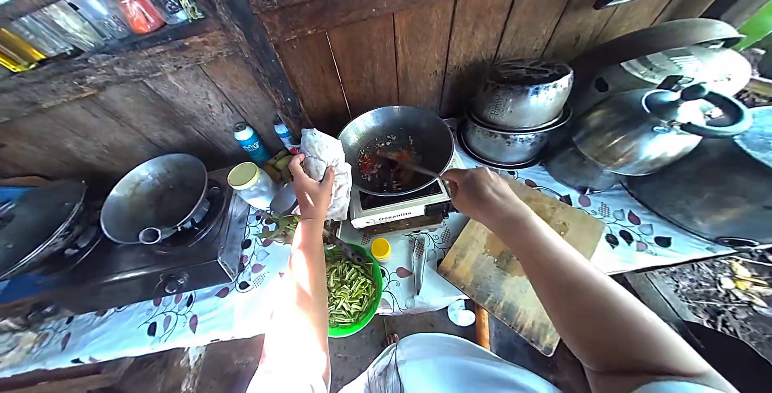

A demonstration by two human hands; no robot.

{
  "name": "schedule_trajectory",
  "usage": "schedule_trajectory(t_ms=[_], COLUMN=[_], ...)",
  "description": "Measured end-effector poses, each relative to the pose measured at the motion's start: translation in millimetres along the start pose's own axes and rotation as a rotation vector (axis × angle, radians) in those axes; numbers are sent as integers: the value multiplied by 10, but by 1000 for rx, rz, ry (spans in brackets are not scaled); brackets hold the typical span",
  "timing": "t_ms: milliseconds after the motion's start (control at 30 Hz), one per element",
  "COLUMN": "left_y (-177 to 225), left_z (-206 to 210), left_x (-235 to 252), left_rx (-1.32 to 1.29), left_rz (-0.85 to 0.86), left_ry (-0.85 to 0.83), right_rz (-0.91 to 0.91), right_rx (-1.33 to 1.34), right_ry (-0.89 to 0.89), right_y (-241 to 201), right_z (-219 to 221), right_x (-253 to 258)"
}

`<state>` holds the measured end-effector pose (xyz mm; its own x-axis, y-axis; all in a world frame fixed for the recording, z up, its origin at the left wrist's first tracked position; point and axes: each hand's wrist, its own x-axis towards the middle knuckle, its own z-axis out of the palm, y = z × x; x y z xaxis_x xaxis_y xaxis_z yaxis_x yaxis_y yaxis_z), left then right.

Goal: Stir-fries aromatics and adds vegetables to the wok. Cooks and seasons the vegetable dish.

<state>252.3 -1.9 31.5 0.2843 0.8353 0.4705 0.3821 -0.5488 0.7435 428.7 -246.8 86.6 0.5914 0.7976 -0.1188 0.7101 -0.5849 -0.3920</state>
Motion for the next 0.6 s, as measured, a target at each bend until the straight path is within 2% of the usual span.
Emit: schedule_trajectory(t_ms=[100, 167, 333, 400, 533, 600], left_y=[-17, -22, 20, 14, 2, 8], left_z=[-10, -7, -17, -17, -12, -11], left_x=[-8, -18, -66, -80, -74, -73], left_rx=[21, 20, 4, -7, -9, -11], left_rz=[-12, -5, 7, 11, 20, 22], left_ry=[-16, -18, -18, -10, -30, -31], right_rz=[16, -4, -46, -18, 101, 71], right_rx=[21, 35, -59, -145, -199, -181], right_ry=[39, 31, 52, 60, -5, -1], right_y=[-14, -36, -38, -30, -135, -154], right_z=[181, 212, -177, -284, -93, 125], right_x=[296, 297, -442, -552, -52, 242])
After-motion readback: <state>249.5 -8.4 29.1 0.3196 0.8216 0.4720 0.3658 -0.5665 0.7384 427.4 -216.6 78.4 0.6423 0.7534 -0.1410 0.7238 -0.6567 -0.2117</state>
